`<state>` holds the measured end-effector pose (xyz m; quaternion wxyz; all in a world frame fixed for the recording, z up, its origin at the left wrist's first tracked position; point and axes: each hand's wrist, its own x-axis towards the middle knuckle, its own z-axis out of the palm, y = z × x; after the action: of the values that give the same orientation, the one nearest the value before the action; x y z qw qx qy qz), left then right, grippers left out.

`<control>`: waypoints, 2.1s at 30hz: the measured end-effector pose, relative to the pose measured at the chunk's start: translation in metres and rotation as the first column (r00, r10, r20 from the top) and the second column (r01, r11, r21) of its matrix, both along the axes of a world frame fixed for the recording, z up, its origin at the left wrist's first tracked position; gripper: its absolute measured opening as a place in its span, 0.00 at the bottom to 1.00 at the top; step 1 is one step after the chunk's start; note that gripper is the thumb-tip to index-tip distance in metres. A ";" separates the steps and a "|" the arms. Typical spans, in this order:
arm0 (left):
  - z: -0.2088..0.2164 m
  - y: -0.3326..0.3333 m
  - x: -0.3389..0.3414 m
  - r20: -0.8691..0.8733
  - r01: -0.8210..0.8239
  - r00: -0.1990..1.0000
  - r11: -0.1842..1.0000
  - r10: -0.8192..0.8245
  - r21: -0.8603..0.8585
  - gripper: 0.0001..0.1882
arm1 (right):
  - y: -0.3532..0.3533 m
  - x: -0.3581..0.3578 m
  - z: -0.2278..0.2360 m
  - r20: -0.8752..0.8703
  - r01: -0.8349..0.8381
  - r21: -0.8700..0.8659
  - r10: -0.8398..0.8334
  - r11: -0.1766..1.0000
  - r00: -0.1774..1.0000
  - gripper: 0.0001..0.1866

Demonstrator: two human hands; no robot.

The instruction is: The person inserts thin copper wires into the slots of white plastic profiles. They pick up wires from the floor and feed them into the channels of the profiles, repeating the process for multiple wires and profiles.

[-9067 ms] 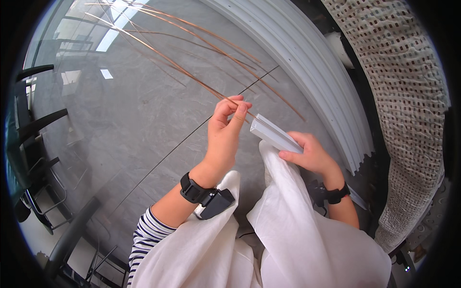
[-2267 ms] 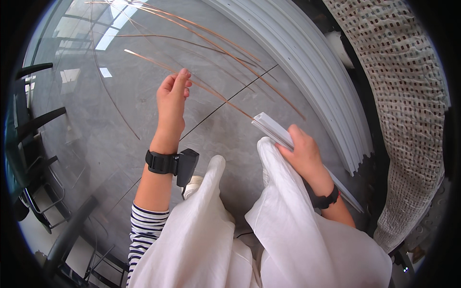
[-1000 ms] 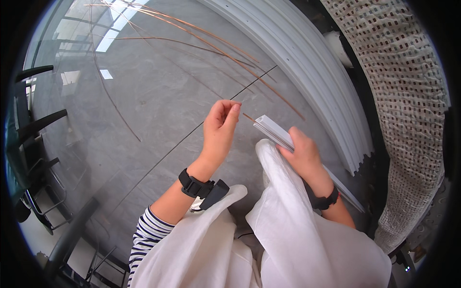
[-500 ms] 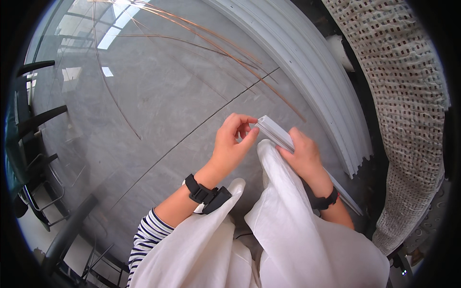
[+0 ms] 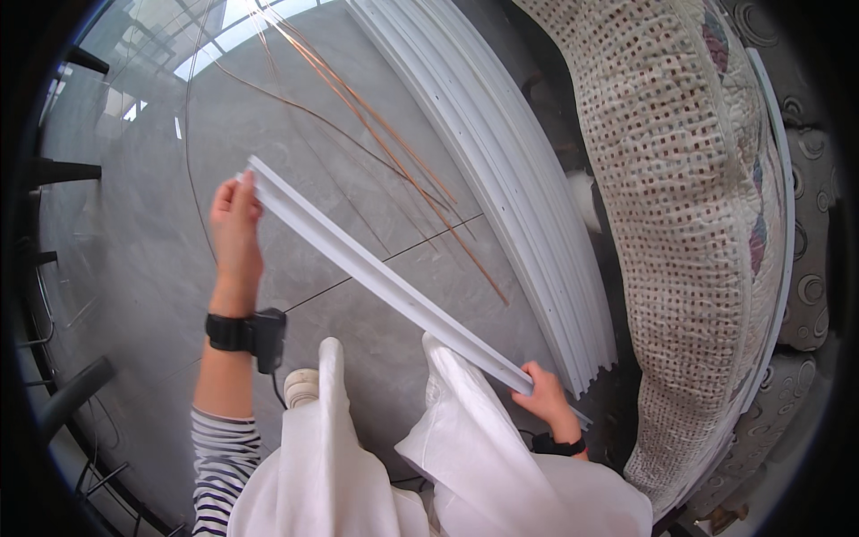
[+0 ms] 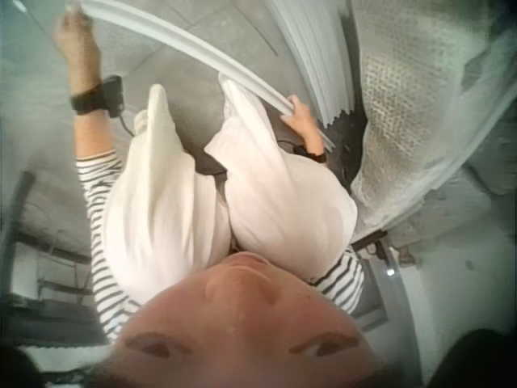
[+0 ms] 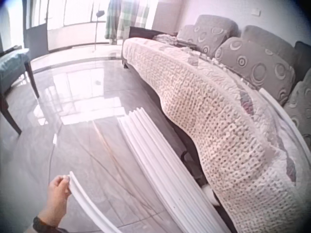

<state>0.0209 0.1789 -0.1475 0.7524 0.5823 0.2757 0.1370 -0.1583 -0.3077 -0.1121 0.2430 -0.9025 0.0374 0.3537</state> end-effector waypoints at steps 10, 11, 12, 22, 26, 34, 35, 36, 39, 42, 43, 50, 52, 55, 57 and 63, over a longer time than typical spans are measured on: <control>0.038 0.045 0.009 0.122 -0.017 0.992 0.988 0.036 -0.153 0.17 | -0.011 0.023 0.027 0.535 0.129 -0.018 -0.100 0.992 0.839 0.24; 0.034 0.034 0.007 0.089 0.012 0.996 0.988 0.001 -0.154 0.17 | -0.009 0.035 0.024 0.581 0.125 -0.018 -0.091 0.992 0.809 0.24; 0.031 0.024 0.004 0.056 0.041 0.998 0.987 -0.033 -0.154 0.16 | -0.007 0.050 0.021 0.625 0.121 -0.018 -0.083 0.993 0.776 0.24; 0.035 0.003 -0.015 -0.124 0.159 0.976 0.975 -0.179 -0.155 0.12 | -0.038 0.105 -0.013 0.677 0.191 -0.053 -0.105 0.980 0.728 0.25; 0.031 0.006 -0.020 -0.149 0.154 0.973 0.976 -0.177 -0.152 0.11 | -0.045 0.103 -0.023 0.714 0.236 -0.031 -0.144 0.971 0.685 0.24; 0.028 -0.003 -0.021 -0.180 0.191 0.959 0.967 -0.221 -0.170 0.10 | -0.033 0.121 -0.023 0.570 0.493 0.132 -0.473 0.860 0.672 0.25; 0.027 -0.004 -0.022 -0.187 0.184 0.959 0.968 -0.215 -0.169 0.10 | -0.029 0.120 -0.024 0.644 0.437 0.068 -0.374 0.897 0.668 0.25; 0.026 -0.004 -0.024 -0.190 0.182 0.958 0.969 -0.213 -0.170 0.10 | -0.025 0.120 -0.026 0.710 0.387 -0.006 -0.269 0.922 0.651 0.26; 0.018 -0.006 -0.027 -0.175 0.208 0.954 0.960 -0.242 -0.190 0.10 | -0.031 0.115 -0.038 0.799 0.310 -0.095 -0.113 0.946 0.591 0.26; 0.016 -0.011 -0.030 -0.203 0.224 0.943 0.954 -0.264 -0.200 0.10 | -0.033 0.112 -0.041 0.815 0.274 -0.054 -0.116 0.960 0.568 0.26; 0.015 -0.012 -0.029 -0.219 0.224 0.938 0.953 -0.267 -0.204 0.10 | -0.035 0.115 -0.038 0.814 0.269 -0.070 -0.101 0.961 0.572 0.26; 0.020 -0.022 -0.028 -0.203 0.248 0.935 0.944 -0.292 -0.217 0.10 | -0.016 0.113 -0.050 0.797 0.377 0.002 -0.229 0.926 0.558 0.24; 0.019 -0.020 -0.029 -0.206 0.255 0.932 0.942 -0.300 -0.218 0.10 | -0.014 0.114 -0.054 0.797 0.385 0.001 -0.233 0.923 0.557 0.24; 0.020 -0.020 -0.029 -0.223 0.256 0.926 0.940 -0.305 -0.223 0.10 | -0.010 0.111 -0.058 0.845 0.386 -0.010 -0.198 0.922 0.496 0.21; 0.020 -0.020 -0.030 -0.241 0.246 0.924 0.944 -0.298 -0.222 0.09 | -0.008 0.109 -0.059 0.866 0.408 -0.012 -0.194 0.913 0.460 0.21; 0.022 -0.031 -0.026 -0.230 0.336 0.896 0.920 -0.379 -0.204 0.10 | -0.015 0.102 -0.055 0.859 0.433 -0.013 -0.211 0.901 0.466 0.22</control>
<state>-0.0052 0.1476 -0.1254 0.7649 0.5744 0.2719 -0.1054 -0.0566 -0.3231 -0.1676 0.1872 -0.9565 0.1269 -0.1842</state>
